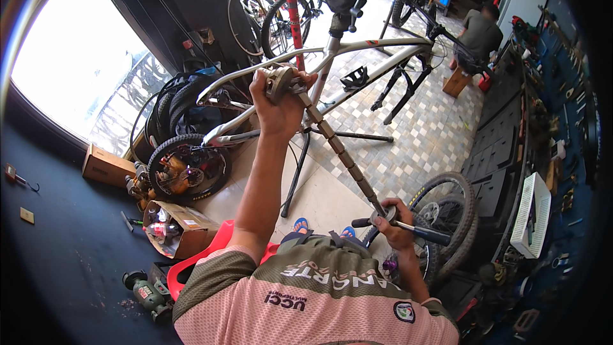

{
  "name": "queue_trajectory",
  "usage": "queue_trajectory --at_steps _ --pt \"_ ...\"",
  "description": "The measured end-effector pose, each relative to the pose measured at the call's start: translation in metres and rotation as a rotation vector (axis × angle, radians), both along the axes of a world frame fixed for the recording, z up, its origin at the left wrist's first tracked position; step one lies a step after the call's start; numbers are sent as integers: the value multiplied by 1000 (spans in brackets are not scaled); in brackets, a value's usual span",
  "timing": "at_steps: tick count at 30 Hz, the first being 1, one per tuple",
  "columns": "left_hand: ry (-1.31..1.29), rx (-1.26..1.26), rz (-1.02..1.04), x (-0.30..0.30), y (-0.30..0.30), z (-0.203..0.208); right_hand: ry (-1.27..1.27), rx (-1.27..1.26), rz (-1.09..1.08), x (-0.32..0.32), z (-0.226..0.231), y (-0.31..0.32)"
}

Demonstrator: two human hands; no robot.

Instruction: The person works on a bicycle frame mounted on a repair stand. They wipe the frame with a cloth, then use a headset press tool to press a headset into the frame's head tube. The person repeatedly positions and operates the press tool on the head tube area.

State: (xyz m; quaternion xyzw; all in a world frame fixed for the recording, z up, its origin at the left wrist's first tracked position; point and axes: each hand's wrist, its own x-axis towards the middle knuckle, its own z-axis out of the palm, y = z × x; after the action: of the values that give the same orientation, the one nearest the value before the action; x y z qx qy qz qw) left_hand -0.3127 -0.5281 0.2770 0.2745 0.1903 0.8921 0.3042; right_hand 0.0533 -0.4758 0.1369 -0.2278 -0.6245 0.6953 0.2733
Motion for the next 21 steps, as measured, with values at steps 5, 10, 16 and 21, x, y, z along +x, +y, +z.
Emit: queue_trajectory --at_steps 5,10,16,21 --pt "-51 202 -169 29 6 36 150 -23 -4 -11 -29 -5" --pt "-88 285 -336 41 16 53 267 -126 34 -41 -34 -12" --pt "-133 326 -342 51 23 51 371 -156 68 -58 -34 -3" --pt "-73 -32 -201 57 4 11 408 -145 43 -41 -24 1"
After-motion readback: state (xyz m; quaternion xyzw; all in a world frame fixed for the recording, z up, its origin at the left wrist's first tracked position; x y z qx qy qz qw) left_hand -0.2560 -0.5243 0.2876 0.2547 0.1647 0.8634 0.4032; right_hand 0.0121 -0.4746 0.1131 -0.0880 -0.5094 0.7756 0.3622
